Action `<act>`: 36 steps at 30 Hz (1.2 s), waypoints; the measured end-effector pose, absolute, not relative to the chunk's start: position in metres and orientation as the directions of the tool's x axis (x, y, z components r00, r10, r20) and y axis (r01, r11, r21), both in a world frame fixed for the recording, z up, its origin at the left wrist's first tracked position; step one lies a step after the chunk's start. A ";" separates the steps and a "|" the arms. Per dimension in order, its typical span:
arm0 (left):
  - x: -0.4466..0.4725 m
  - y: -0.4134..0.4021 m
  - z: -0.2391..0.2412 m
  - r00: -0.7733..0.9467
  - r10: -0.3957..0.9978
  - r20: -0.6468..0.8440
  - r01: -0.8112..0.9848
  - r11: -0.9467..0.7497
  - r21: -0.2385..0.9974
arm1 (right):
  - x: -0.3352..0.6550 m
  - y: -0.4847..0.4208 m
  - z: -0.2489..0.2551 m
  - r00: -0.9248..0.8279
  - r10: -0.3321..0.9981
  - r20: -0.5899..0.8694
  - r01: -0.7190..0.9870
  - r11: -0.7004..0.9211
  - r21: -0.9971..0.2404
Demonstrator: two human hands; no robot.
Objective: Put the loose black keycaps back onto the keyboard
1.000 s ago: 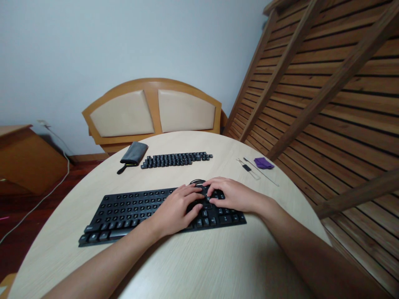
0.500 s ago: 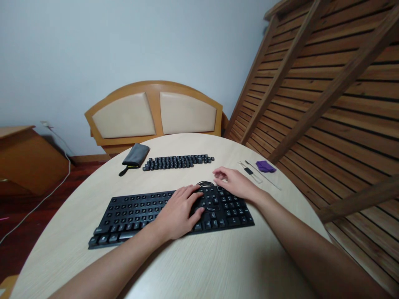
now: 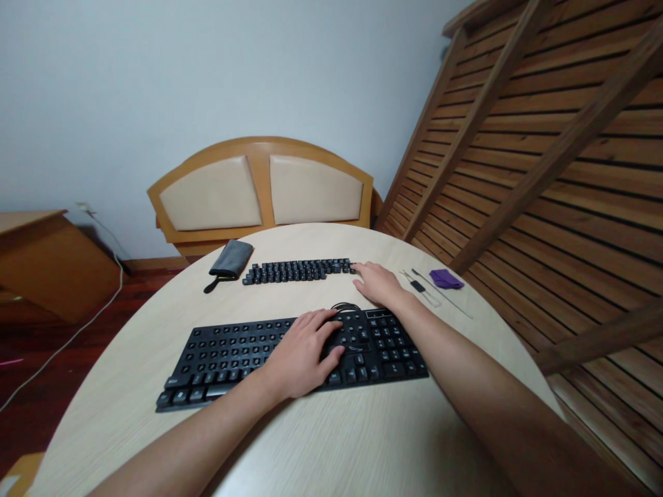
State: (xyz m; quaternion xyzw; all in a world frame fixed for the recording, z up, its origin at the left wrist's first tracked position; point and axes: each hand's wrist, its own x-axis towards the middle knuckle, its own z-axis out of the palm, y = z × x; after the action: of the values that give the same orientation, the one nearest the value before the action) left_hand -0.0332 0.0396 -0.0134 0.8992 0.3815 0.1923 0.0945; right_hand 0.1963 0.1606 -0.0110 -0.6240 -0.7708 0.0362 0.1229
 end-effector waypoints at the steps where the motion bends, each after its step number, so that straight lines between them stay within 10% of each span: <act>1: -0.033 0.040 -0.014 0.637 0.721 0.273 0.649 -0.693 0.315 | 0.197 0.159 -0.010 -0.188 0.972 0.142 0.955 0.215 -0.206; 11: -0.033 0.040 -0.015 0.638 0.711 0.297 0.639 -0.704 0.311 | 0.216 0.110 0.011 -0.252 0.957 0.140 0.900 0.285 -0.329; 17: -0.033 0.040 -0.015 0.639 0.709 0.299 0.636 -0.706 0.312 | 0.212 0.065 0.007 -0.455 0.857 0.242 0.549 0.484 -0.681; 36: -0.034 0.041 -0.017 0.644 0.705 0.297 0.640 -0.709 0.296 | 0.211 0.057 -0.003 -0.583 0.775 0.244 0.532 0.591 -0.606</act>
State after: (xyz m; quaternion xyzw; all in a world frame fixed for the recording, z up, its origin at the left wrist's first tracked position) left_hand -0.0338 0.0406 -0.0173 0.9031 0.3722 0.1980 0.0820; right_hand 0.2113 0.0569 -0.0032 -0.3817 -0.8562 0.2420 0.2504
